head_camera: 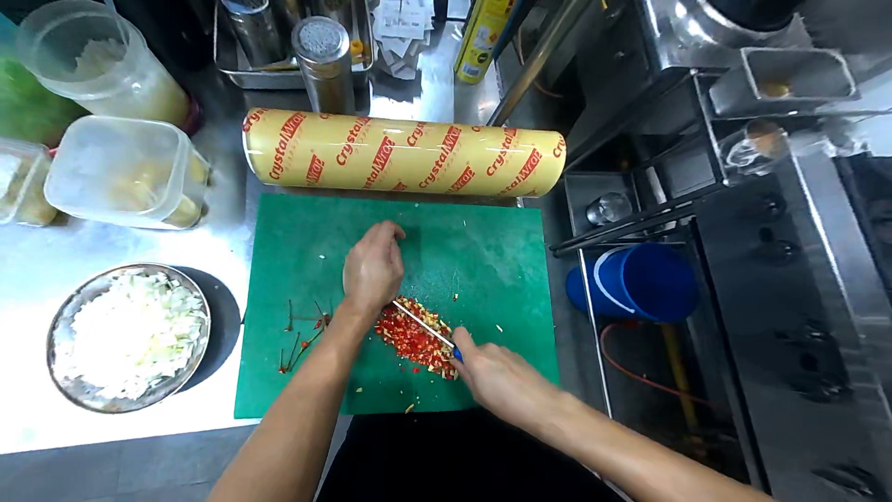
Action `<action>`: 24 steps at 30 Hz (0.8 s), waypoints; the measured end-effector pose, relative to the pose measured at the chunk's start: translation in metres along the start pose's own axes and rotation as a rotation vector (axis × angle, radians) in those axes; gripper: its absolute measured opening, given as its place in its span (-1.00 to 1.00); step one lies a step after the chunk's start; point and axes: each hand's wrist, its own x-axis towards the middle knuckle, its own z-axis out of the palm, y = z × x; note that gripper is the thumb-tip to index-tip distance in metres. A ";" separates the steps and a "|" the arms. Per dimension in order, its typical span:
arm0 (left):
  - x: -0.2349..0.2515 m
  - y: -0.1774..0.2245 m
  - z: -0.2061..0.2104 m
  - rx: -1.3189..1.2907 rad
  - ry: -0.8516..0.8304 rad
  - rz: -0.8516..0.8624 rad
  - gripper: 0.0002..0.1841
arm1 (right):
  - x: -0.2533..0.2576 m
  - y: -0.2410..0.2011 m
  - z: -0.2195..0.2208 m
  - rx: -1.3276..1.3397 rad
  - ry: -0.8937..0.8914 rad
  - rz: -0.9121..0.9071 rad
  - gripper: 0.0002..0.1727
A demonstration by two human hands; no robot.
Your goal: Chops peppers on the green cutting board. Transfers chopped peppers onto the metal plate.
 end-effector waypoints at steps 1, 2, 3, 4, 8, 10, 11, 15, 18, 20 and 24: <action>-0.001 0.000 -0.002 -0.013 -0.003 0.000 -0.76 | -0.005 -0.004 -0.004 -0.004 -0.008 0.007 -0.61; 0.001 0.000 -0.004 -0.027 0.006 0.007 -0.76 | -0.009 -0.010 -0.012 -0.004 -0.015 0.018 -0.62; 0.004 -0.001 -0.005 -0.034 0.020 0.013 -0.76 | -0.011 -0.015 -0.014 0.006 -0.031 0.033 -0.62; 0.001 -0.002 -0.005 -0.032 0.016 0.015 -0.76 | -0.010 -0.016 -0.007 0.032 -0.038 0.044 -0.61; -0.001 -0.004 -0.003 -0.016 0.014 0.049 -0.75 | -0.001 -0.007 0.005 0.068 -0.009 -0.002 -0.61; 0.006 0.001 -0.004 -0.045 0.032 0.060 -0.75 | -0.009 -0.006 -0.017 0.021 -0.008 -0.017 -0.60; 0.009 0.004 -0.005 -0.055 0.047 0.059 -0.75 | -0.015 -0.006 -0.026 -0.016 -0.012 -0.011 -0.61; 0.008 0.011 -0.001 0.018 -0.039 -0.041 -0.75 | -0.002 0.007 -0.014 -0.047 0.017 0.006 -0.63; 0.007 0.012 -0.001 0.072 -0.097 -0.061 -0.74 | 0.006 0.012 -0.002 -0.026 0.027 -0.014 -0.61; 0.008 0.012 -0.001 0.048 -0.098 -0.052 -0.74 | -0.003 0.006 -0.013 -0.019 -0.003 0.002 -0.60; 0.006 0.007 0.002 0.009 -0.066 -0.014 -0.74 | -0.004 -0.001 0.000 0.036 -0.016 0.028 -0.59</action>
